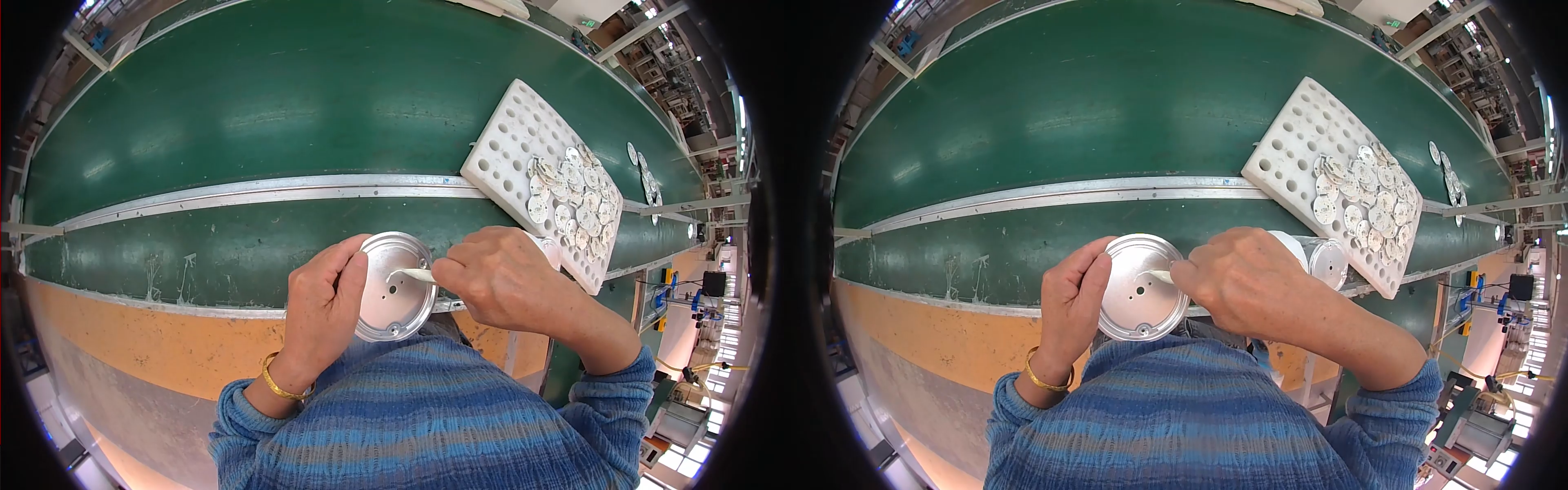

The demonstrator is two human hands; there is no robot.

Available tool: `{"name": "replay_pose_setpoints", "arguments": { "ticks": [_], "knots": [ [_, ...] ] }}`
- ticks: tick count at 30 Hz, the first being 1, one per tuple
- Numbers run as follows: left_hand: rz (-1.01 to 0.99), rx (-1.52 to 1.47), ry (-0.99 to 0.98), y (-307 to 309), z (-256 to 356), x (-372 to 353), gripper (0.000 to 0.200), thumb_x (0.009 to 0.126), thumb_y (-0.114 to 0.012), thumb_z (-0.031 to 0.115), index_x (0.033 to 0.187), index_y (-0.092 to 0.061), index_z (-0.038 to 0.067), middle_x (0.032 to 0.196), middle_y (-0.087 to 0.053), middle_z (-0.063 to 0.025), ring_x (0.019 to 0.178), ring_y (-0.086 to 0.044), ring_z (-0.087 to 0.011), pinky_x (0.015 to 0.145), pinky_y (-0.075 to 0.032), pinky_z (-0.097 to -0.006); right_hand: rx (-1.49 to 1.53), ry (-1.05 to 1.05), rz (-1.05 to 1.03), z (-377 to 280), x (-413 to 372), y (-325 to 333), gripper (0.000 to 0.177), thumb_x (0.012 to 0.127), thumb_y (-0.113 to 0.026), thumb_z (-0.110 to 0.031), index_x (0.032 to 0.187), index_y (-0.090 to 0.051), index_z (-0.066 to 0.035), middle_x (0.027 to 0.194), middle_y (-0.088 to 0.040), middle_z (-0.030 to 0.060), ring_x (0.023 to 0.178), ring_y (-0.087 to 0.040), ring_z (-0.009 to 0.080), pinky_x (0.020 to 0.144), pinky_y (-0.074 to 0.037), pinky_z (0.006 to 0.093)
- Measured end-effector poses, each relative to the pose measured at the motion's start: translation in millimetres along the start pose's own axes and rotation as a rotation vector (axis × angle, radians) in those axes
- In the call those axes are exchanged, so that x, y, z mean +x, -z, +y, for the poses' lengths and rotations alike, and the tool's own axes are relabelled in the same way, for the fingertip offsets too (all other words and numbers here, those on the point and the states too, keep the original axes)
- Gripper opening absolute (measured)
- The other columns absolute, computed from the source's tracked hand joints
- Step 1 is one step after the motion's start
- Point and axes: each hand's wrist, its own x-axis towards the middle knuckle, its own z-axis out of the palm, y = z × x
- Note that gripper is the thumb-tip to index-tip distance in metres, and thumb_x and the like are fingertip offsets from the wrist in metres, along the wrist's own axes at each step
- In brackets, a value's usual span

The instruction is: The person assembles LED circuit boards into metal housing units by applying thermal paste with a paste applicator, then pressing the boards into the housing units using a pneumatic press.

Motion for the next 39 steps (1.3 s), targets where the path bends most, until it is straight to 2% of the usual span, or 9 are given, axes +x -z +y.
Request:
{"name": "replay_pose_setpoints", "arguments": {
  "ticks": [1, 4, 10, 13, 16, 19, 28, 31, 39],
  "knots": [
    [0.004, 0.007, -0.003, 0.1, -0.7, 0.0, 0.023, 0.092, -0.053, 0.012, 0.105, -0.063, -0.004, 0.089, -0.068, -0.0159, 0.076, -0.065, -0.0206, 0.068, -0.049, -0.0294, 0.001, -0.005, -0.012, -0.2, -0.5, 0.4, 0.007, 0.066, -0.06, -0.007, 0.069, -0.057, -0.002, 0.057, -0.056, 0.0104, 0.058, -0.061, 0.0269, 0.056, -0.049, 0.0382],
    [-0.019, 0.007, 0.036, 1.8, 1.4, 0.4, 0.025, 0.093, -0.051, 0.011, 0.108, -0.063, -0.006, 0.091, -0.068, -0.0096, 0.082, -0.06, -0.0109, 0.071, -0.048, -0.0241, 0.013, 0.001, -0.017, 0.1, -2.8, 0.4, 0.007, 0.066, -0.06, -0.008, 0.069, -0.057, -0.002, 0.057, -0.056, 0.0105, 0.058, -0.061, 0.027, 0.056, -0.049, 0.0381],
    [-0.017, -0.012, 0.033, 0.7, 1.2, 0.9, 0.025, 0.093, -0.051, 0.01, 0.108, -0.063, -0.006, 0.092, -0.068, -0.0095, 0.083, -0.06, -0.0108, 0.072, -0.048, -0.024, 0.025, -0.018, 0.004, -0.1, -6.5, -1.4, 0.006, 0.067, -0.059, -0.007, 0.069, -0.057, -0.002, 0.058, -0.057, 0.0108, 0.057, -0.061, 0.027, 0.056, -0.049, 0.0378],
    [-0.021, -0.002, 0.029, 0.8, 0.3, 1.5, 0.025, 0.093, -0.051, 0.01, 0.108, -0.063, -0.006, 0.093, -0.068, -0.0093, 0.084, -0.06, -0.0107, 0.073, -0.048, -0.024, -0.014, -0.024, 0.004, -1.0, -7.3, -2.1, 0.009, 0.072, -0.06, -0.011, 0.069, -0.056, -0.002, 0.057, -0.057, 0.0104, 0.057, -0.062, 0.0267, 0.054, -0.049, 0.0377],
    [-0.022, -0.011, 0.029, 0.5, -0.3, 2.3, 0.026, 0.093, -0.051, 0.011, 0.108, -0.063, -0.006, 0.094, -0.068, -0.0091, 0.084, -0.06, -0.0106, 0.074, -0.048, -0.024, -0.016, -0.056, -0.015, -1.6, -7.7, 1.1, 0.018, 0.077, -0.061, -0.017, 0.07, -0.054, -0.002, 0.057, -0.056, 0.0102, 0.057, -0.061, 0.0267, 0.052, -0.048, 0.0376],
    [-0.018, -0.028, 0.042, 1.6, -2.1, 2.0, 0.026, 0.094, -0.051, 0.011, 0.109, -0.063, -0.006, 0.094, -0.067, -0.0089, 0.085, -0.059, -0.0105, 0.074, -0.048, -0.0239, -0.021, -0.096, 0.077, 2.6, -11.8, -6.4, 0.031, 0.078, -0.067, -0.029, 0.071, -0.048, -0.006, 0.056, -0.05, 0.0092, 0.052, -0.055, 0.0284, 0.047, -0.042, 0.0392],
    [-0.009, -0.019, 0.05, 2.0, -2.6, 2.8, 0.026, 0.094, -0.051, 0.012, 0.109, -0.063, -0.006, 0.094, -0.068, -0.0086, 0.085, -0.059, -0.0103, 0.074, -0.047, -0.0238, -0.032, -0.119, 0.074, 4.5, -12.7, -5.4, 0.032, 0.078, -0.068, -0.028, 0.073, -0.046, -0.005, 0.055, -0.05, 0.0102, 0.051, -0.055, 0.0288, 0.045, -0.041, 0.0396],
    [-0.003, -0.006, 0.04, 1.9, -3.2, 2.8, 0.026, 0.094, -0.051, 0.012, 0.109, -0.063, -0.006, 0.094, -0.068, -0.0087, 0.084, -0.059, -0.0104, 0.074, -0.047, -0.0238, -0.063, -0.119, 0.017, 2.2, -10.0, 2.3, 0.024, 0.08, -0.062, -0.02, 0.071, -0.049, -0.003, 0.056, -0.055, 0.012, 0.053, -0.059, 0.028, 0.047, -0.046, 0.0385],
    [-0.001, -0.029, 0.039, -0.1, 1.8, 3.2, 0.026, 0.094, -0.051, 0.012, 0.108, -0.063, -0.006, 0.093, -0.068, -0.0093, 0.083, -0.06, -0.0108, 0.072, -0.047, -0.0241, -0.06, -0.104, 0.005, -0.5, -7.3, 5.9, 0.024, 0.079, -0.063, -0.021, 0.071, -0.05, -0.003, 0.057, -0.056, 0.0112, 0.053, -0.059, 0.0277, 0.049, -0.047, 0.0383]
  ]
}}
